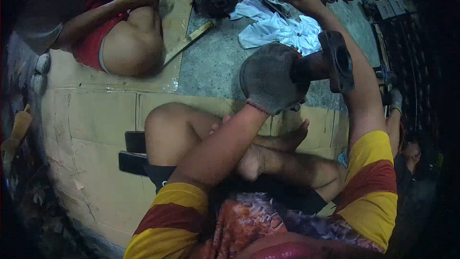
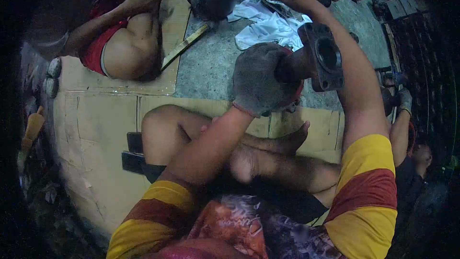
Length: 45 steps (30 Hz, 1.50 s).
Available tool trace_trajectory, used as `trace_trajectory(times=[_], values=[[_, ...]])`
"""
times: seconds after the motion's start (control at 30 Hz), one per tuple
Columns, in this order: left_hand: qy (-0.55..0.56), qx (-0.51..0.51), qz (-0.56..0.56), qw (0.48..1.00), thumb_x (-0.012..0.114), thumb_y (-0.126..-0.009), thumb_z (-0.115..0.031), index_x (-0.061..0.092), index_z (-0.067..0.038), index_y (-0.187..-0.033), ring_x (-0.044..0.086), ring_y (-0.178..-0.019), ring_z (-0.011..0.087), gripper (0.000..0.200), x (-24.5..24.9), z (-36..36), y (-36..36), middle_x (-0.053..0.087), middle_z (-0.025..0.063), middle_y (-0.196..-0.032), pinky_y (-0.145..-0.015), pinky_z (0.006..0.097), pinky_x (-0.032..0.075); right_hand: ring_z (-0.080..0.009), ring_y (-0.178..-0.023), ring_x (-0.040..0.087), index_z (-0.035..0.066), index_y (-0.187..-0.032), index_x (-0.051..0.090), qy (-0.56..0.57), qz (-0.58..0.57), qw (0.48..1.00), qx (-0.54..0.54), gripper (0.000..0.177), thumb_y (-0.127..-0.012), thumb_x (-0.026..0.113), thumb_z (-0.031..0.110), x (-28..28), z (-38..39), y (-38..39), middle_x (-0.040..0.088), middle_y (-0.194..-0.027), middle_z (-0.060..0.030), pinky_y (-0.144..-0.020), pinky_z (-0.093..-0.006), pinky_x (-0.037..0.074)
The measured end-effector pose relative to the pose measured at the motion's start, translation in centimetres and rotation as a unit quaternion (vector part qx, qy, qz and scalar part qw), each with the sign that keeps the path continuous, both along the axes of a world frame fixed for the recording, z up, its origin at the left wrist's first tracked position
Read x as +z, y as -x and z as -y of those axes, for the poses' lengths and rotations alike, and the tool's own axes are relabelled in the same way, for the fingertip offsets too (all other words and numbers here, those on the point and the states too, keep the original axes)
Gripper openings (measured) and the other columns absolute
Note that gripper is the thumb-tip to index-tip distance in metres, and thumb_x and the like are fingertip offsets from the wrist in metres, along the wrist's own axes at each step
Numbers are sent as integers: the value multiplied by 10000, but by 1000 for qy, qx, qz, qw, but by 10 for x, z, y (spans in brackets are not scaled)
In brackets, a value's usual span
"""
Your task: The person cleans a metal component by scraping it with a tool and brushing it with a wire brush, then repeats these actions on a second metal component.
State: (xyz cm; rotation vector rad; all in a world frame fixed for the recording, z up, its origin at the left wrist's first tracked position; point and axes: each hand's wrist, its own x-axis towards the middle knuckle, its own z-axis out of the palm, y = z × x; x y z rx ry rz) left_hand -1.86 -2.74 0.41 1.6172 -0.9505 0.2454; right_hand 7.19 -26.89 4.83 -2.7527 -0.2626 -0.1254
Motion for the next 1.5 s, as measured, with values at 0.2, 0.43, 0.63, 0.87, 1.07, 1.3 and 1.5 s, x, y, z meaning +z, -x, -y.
trace_trajectory(times=[0.2,0.43,0.63,0.87,1.07,1.3,1.5], values=[[15,15,-2,1000,768,-535,-349,628,-91,-855,618,-777,306,435,-2,-1,-1,625,108,-831,-710,389,483,-158,-894,588,238,-1252,570,145,-40,985,-89,559,-760,670,-7,-19,41,39,624,-948,-57,-813,-302,470],[-13,1,-6,1000,775,-543,-349,619,-89,-861,619,-783,305,440,-3,2,2,621,105,-824,-711,393,483,-178,-937,607,282,-1230,580,11,11,999,-52,510,-777,685,74,-6,35,44,633,-1007,-68,-879,-313,475],[23,-9,-9,1000,770,-557,-348,621,-82,-857,620,-772,306,428,2,-2,2,621,106,-819,-716,390,483,-144,-922,587,187,-1221,596,-122,38,992,0,449,-810,649,15,-37,19,5,637,-989,-64,-850,-276,469],[-5,13,1,1000,769,-569,-354,629,-91,-843,624,-766,294,405,4,-3,-1,621,106,-810,-700,380,488,-141,-1004,583,107,-1171,624,-7,-189,968,-164,401,-786,658,0,-65,45,55,657,-1064,-58,-896,-316,448],[26,-11,-13,1000,753,-544,-322,624,-99,-840,605,-785,285,392,1,3,3,612,96,-827,-711,389,476,-130,-1039,554,78,-1225,577,-203,-57,972,-104,435,-803,647,-2,-17,5,32,624,-1124,-56,-942,-287,429],[6,-13,-27,1000,731,-537,-286,627,-108,-826,594,-783,277,355,6,-1,1,607,85,-820,-723,398,468,-147,-1008,567,23,-1210,560,-79,-89,984,-132,438,-786,667,-5,-79,39,2,627,-1095,-88,-902,-287,439],[-10,17,6,1000,774,-548,-369,625,-75,-859,618,-778,299,453,2,0,0,621,112,-837,-715,389,484,-152,-1015,570,23,-1201,563,-165,-114,973,-114,429,-789,685,40,-81,46,37,632,-1080,-96,-910,-297,442]])
